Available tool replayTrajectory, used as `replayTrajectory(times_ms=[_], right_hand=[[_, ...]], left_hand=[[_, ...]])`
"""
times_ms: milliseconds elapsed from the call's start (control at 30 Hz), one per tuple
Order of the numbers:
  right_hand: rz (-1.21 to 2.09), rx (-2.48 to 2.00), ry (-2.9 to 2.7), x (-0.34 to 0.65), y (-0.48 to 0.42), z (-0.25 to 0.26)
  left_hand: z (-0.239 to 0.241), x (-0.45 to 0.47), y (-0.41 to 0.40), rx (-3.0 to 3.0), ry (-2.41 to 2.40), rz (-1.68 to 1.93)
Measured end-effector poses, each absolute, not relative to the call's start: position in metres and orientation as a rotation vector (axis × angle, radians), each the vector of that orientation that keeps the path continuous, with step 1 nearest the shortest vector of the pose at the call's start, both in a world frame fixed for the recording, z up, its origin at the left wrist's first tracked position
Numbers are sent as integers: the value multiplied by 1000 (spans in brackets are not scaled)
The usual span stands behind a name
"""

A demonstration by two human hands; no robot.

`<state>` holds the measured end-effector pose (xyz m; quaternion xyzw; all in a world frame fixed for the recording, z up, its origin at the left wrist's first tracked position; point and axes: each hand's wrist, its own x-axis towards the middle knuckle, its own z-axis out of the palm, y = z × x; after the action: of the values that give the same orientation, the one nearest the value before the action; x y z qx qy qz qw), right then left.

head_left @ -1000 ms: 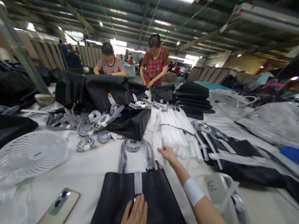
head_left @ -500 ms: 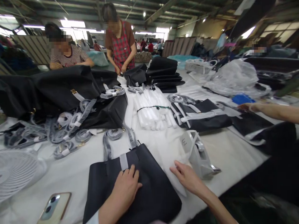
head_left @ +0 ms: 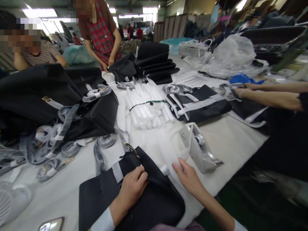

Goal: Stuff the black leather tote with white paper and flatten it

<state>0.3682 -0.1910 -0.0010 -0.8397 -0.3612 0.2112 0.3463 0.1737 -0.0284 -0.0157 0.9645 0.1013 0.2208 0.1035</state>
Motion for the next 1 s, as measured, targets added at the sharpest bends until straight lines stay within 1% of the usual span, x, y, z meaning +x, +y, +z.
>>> replayTrajectory(times_ms=[67,133,367,533,700,867,1000], right_hand=[[569,-2102,-925,368,-191,10],[626,-2071,-960,364,-189,20],[769,-2122,-1222,342,-176,25],[877,-2417,-1506,341,-170,35],[733,-2494,-1799,343,-157,50],[610,-2445,-1756,331,-140,45],[757,-2295,-1643,329,-127,30]], left_hand=[[-25,165,-33,2796,268,895],[-28,164,-33,2765,260,966],[-22,171,-30,2678,259,1004],[-20,172,-30,2715,200,1048],[-19,173,-29,2753,264,1014],[-21,174,-30,2707,331,1117],[-21,177,-19,2709,314,1134]])
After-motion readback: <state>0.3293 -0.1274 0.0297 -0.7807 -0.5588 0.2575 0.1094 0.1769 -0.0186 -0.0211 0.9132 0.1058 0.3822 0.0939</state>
